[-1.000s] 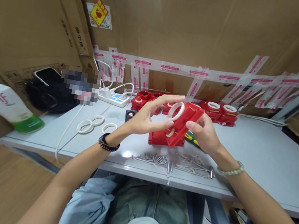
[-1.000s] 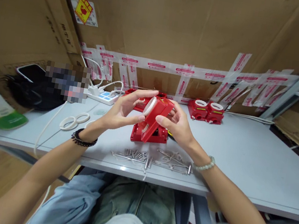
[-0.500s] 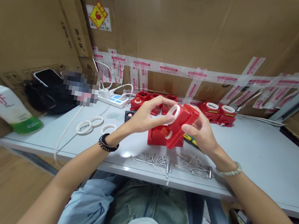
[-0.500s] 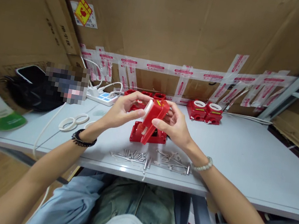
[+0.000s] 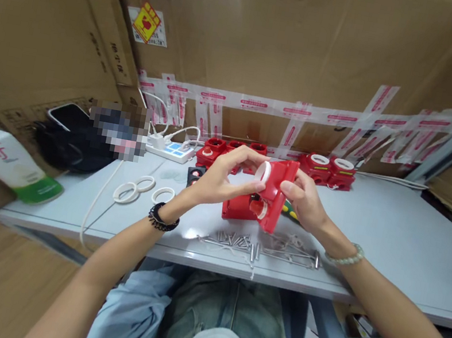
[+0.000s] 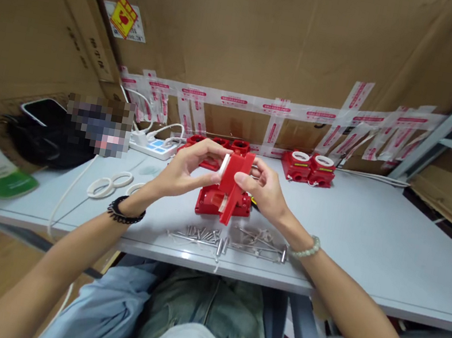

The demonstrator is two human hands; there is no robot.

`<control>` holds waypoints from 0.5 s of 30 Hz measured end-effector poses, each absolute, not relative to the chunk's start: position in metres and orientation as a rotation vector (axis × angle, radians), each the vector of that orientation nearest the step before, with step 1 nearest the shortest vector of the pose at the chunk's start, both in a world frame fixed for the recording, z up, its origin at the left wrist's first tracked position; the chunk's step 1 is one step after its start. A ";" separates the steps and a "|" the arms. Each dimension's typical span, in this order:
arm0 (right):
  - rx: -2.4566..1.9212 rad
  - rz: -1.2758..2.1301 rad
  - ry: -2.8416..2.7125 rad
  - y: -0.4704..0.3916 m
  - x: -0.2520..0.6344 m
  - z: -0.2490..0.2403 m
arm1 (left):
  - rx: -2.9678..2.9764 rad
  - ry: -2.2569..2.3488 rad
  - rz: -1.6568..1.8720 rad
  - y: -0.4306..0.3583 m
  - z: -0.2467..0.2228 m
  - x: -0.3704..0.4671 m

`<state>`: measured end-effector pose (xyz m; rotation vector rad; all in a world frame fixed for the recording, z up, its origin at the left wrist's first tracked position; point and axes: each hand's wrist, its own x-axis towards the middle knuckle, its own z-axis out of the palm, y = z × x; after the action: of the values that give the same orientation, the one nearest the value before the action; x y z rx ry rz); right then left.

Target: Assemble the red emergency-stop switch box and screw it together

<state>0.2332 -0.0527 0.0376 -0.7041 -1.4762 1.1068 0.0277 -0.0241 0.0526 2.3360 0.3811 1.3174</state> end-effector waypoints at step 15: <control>-0.756 1.382 -1.436 -0.057 0.236 0.041 | 2.299 0.496 1.391 -0.029 0.045 0.035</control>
<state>0.2355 -0.0565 0.0407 -0.7556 -1.4359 1.3818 0.0348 -0.0289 0.0448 2.2991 0.4958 1.3907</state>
